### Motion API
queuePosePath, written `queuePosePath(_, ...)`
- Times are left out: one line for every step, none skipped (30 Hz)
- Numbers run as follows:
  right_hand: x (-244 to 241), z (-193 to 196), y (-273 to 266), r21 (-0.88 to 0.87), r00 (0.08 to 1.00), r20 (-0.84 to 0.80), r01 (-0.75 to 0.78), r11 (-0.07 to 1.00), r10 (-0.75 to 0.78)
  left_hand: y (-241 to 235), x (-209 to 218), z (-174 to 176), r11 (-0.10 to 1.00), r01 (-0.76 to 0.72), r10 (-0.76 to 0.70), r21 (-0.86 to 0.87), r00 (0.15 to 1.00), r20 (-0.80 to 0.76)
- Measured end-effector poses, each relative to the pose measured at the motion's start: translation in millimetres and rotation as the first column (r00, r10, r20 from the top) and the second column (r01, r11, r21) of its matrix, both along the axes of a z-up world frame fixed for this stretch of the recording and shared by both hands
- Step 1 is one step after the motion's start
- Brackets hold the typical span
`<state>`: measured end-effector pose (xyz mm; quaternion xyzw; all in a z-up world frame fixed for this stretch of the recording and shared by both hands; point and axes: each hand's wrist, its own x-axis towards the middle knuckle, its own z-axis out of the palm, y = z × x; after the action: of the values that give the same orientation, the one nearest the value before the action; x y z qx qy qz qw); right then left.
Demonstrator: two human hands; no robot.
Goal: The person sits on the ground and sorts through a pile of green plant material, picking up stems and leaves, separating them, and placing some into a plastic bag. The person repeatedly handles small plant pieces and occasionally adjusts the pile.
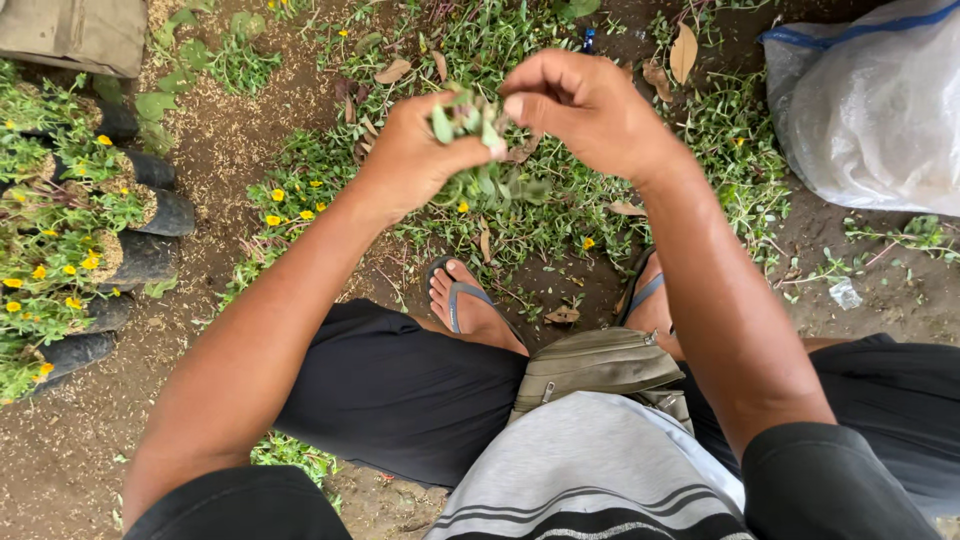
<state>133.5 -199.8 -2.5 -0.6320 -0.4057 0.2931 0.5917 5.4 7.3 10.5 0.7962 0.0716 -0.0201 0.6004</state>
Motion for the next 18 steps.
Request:
queuePosePath(-4.8, -6.8, 3.5, 0.022, 0.996, -0.052, 0.077, 0.997, -0.076, 4.4, -0.2, 0.6, 0.997, -0.034, 0.034, -0.074, 0.999, 0.007)
queuePosePath(-8.2, -12.3, 6.6, 0.044, 0.984, -0.103, 0.150, 0.988, -0.145, 9.4, -0.6, 1.8, 0.987, -0.071, 0.074, -0.146, 0.997, 0.015)
queuePosePath(-11.4, -16.9, 6.0, 0.036, 0.985, -0.101, 0.144, 0.989, -0.140, 13.4, -0.6, 2.6, 0.970, -0.106, 0.113, -0.218, 0.993, 0.020)
queuePosePath(-15.2, -20.8, 3.0, 0.029, 0.986, -0.100, 0.135, 0.990, -0.131, 16.6, -1.2, 2.8, 0.959, -0.116, 0.128, -0.260, 0.991, 0.033)
queuePosePath(-17.9, -23.6, 0.4, 0.021, 0.987, -0.099, 0.125, 0.992, -0.123, 19.6, -1.6, 2.9, 0.945, -0.124, 0.144, -0.302, 0.989, 0.045)
queuePosePath(-19.9, -25.5, -1.4, 0.004, 0.993, -0.035, 0.111, 0.994, -0.111, 22.0, -2.2, 2.8, 0.930, -0.132, 0.160, -0.343, 0.986, 0.055)
queuePosePath(-21.7, -26.7, -2.6, -0.014, 0.995, 0.029, 0.099, 0.995, -0.098, 23.9, -2.4, 2.5, 0.924, -0.149, 0.174, -0.353, 0.984, 0.039)
queuePosePath(-24.3, -27.5, -3.8, -0.034, 0.992, 0.092, 0.089, 0.995, -0.086, 24.1, -2.2, 1.7, 0.917, -0.166, 0.186, -0.364, 0.982, 0.022)
queuePosePath(-26.8, -28.0, -3.9, 0.019, 0.957, 0.273, 0.091, 0.996, -0.093, 23.9, -2.0, 0.7, 0.909, -0.182, 0.198, -0.374, 0.980, 0.004)
queuePosePath(-30.0, -28.5, -2.5, 0.070, 0.889, 0.445, 0.084, 0.994, -0.106, 23.2, -1.7, -0.5, 0.906, -0.177, 0.196, -0.385, 0.981, 0.009)
queuePosePath(-34.1, -29.3, 0.2, 0.118, 0.791, 0.599, 0.065, 0.991, -0.123, 22.1, -1.5, -1.6, 0.902, -0.173, 0.194, -0.396, 0.981, 0.013)
queuePosePath(-37.4, -30.3, 4.4, 0.107, 0.798, 0.588, 0.087, 0.990, -0.133, 21.0, 0.1, -2.4, 0.899, -0.167, 0.192, -0.406, 0.981, 0.022)
queuePosePath(-41.3, -31.7, 9.2, 0.095, 0.805, 0.576, 0.109, 0.989, -0.144, 19.4, 1.4, -3.2, 0.899, -0.164, 0.191, -0.405, 0.981, 0.028)
queuePosePath(-45.3, -33.2, 13.7, 0.085, 0.812, 0.563, 0.128, 0.988, -0.154, 18.7, 1.7, -3.6, 0.901, -0.164, 0.194, -0.402, 0.980, 0.035)
queuePosePath(-49.0, -34.6, 16.4, 0.066, 0.845, 0.508, 0.156, 0.986, -0.168, 18.0, 1.8, -4.0, 0.902, -0.164, 0.196, -0.400, 0.980, 0.041)
queuePosePath(-53.3, -36.4, 19.1, 0.046, 0.874, 0.450, 0.181, 0.982, -0.182, 17.8, 1.5, -4.5, 0.900, -0.165, 0.201, -0.404, 0.978, 0.049)
queuePosePath(-56.9, -38.0, 20.6, 0.023, 0.899, 0.390, 0.204, 0.979, -0.197, 17.9, 1.3, -5.1, 0.897, -0.166, 0.206, -0.409, 0.977, 0.056)
queuePosePath(-60.0, -39.0, 20.6, 0.071, 0.916, 0.328, 0.220, 0.973, -0.231, 18.1, 1.5, -5.9, 0.895, -0.166, 0.211, -0.415, 0.975, 0.064)
